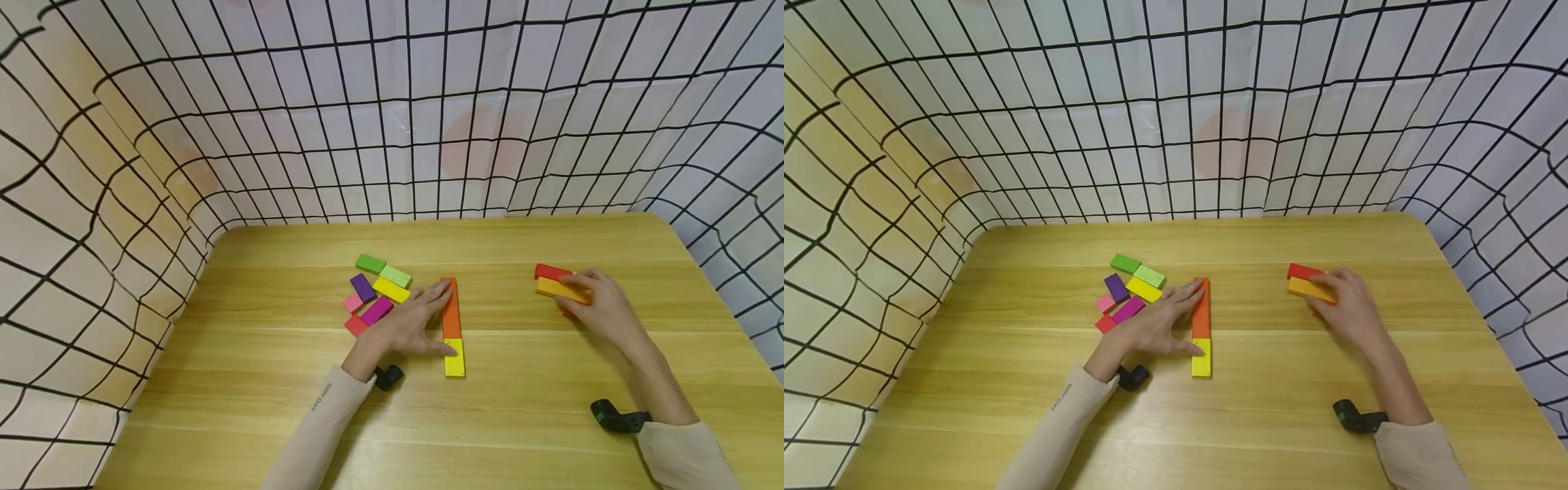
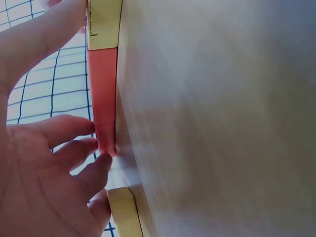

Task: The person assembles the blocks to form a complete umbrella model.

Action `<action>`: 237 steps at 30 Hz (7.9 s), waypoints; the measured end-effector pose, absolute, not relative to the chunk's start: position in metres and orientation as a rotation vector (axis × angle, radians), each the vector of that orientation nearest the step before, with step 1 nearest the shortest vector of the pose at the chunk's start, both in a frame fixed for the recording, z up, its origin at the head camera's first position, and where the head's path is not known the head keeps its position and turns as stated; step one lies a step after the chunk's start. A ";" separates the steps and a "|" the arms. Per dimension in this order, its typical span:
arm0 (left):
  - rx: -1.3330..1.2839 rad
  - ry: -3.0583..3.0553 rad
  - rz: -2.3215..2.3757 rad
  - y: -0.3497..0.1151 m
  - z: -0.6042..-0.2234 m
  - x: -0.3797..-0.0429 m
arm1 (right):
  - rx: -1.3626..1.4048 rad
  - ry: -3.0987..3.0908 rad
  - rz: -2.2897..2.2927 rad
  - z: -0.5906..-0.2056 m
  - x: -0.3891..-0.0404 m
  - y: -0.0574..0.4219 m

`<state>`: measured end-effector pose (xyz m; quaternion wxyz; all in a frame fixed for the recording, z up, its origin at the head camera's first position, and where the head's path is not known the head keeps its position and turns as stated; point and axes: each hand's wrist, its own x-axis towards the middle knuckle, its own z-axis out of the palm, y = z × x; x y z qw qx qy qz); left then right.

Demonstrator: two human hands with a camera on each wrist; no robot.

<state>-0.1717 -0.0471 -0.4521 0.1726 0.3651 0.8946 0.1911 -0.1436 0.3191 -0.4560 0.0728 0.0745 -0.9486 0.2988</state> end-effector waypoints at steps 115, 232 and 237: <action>1.074 2.848 0.683 -0.085 -0.445 -0.189 | 1.110 -3.100 0.762 -0.449 -0.166 0.201; 0.985 2.609 0.369 -0.044 -0.444 -0.173 | 1.065 -3.031 0.936 -0.457 -0.167 0.203; 1.012 2.599 0.371 -0.042 -0.442 -0.171 | 0.920 -2.997 1.047 -0.449 -0.172 0.222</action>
